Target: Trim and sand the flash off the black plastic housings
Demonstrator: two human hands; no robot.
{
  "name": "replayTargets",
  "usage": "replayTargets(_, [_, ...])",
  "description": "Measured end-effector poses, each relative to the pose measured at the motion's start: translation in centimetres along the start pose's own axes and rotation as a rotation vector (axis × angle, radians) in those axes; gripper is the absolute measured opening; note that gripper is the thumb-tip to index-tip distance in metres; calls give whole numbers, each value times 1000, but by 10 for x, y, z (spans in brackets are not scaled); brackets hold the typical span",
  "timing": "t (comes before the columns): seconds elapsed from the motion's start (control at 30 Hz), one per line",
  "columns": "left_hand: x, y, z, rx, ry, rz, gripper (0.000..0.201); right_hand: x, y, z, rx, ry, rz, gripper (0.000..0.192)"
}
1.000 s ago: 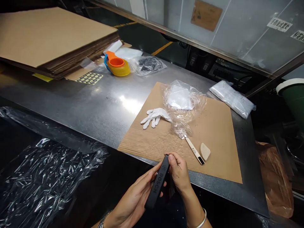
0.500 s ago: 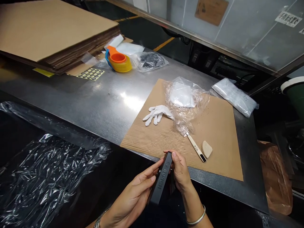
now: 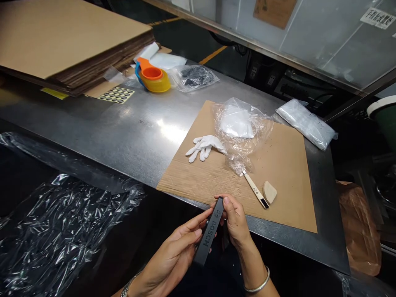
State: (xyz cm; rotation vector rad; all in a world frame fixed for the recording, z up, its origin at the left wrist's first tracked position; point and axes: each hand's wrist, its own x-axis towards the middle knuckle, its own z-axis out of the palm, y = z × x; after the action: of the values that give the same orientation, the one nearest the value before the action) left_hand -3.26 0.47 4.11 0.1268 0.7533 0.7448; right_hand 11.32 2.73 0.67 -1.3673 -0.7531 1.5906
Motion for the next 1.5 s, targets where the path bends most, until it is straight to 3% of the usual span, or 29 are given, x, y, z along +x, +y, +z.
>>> replayTargets(0.17, [-7, 2, 2, 115, 14, -48, 47, -1, 1, -3, -31, 20, -13, 40])
replayTargets(0.47, [-10, 6, -1, 97, -42, -63, 68, -3, 2, -2, -50, 37, -30, 38])
replayTargets(1.0, [-13, -3, -5, 152, -32, -22, 61, -6, 6, -5, -97, 33, -71, 37])
replayTargets(1.33, [-15, -5, -6, 102, -20, -21, 45, -7, 7, -4, -146, 31, -89, 40])
replayTargets(1.5, [-12, -8, -11, 178, -46, 10, 42, -10, 4, -6, -247, 34, -153, 37])
